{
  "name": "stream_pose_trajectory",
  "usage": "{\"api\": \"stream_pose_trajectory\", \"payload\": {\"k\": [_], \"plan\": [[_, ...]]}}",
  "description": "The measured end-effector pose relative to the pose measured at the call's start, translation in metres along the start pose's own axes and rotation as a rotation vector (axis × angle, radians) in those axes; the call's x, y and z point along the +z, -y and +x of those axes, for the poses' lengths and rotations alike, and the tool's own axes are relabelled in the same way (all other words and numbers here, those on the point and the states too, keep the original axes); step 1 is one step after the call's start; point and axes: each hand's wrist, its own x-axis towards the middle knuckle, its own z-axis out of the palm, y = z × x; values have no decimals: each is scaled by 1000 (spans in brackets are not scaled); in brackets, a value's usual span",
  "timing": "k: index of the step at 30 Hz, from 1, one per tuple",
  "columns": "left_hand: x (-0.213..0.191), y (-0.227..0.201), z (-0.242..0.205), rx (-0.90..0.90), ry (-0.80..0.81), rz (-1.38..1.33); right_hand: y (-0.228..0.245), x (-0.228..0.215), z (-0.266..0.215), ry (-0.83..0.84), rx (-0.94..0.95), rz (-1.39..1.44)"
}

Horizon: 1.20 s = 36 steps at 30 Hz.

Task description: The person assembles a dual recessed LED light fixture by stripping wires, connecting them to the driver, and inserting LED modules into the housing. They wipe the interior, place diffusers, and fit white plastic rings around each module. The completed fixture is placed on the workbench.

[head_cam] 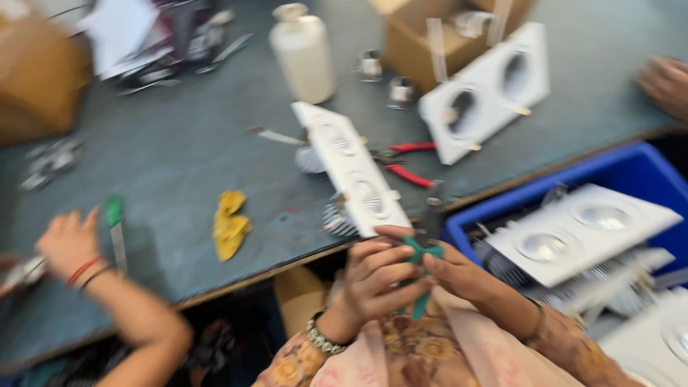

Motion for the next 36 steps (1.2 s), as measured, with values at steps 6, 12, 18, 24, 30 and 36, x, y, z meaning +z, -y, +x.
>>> {"api": "stream_pose_trajectory", "payload": {"k": [6, 12, 18, 24, 30, 36], "plan": [[4, 0, -31, -84, -10, 24, -27, -40, 1, -226, 140, -301], [-10, 4, -38, -64, 14, 3, -24, -48, 3, -210, 211, -433], [-34, 1, -36, -23, 30, -10, -6, -26, 6, -3, 359, -244], [-54, -8, -38, -378, 174, -314, 5, -9, 20, 19, 331, -442], [-40, -15, -55, -1216, 290, -1156, 28, 15, 27, 61, 213, -545], [-11, -11, -88, -1341, 159, -1213, -23, 30, 22, -168, -54, -565]]}}
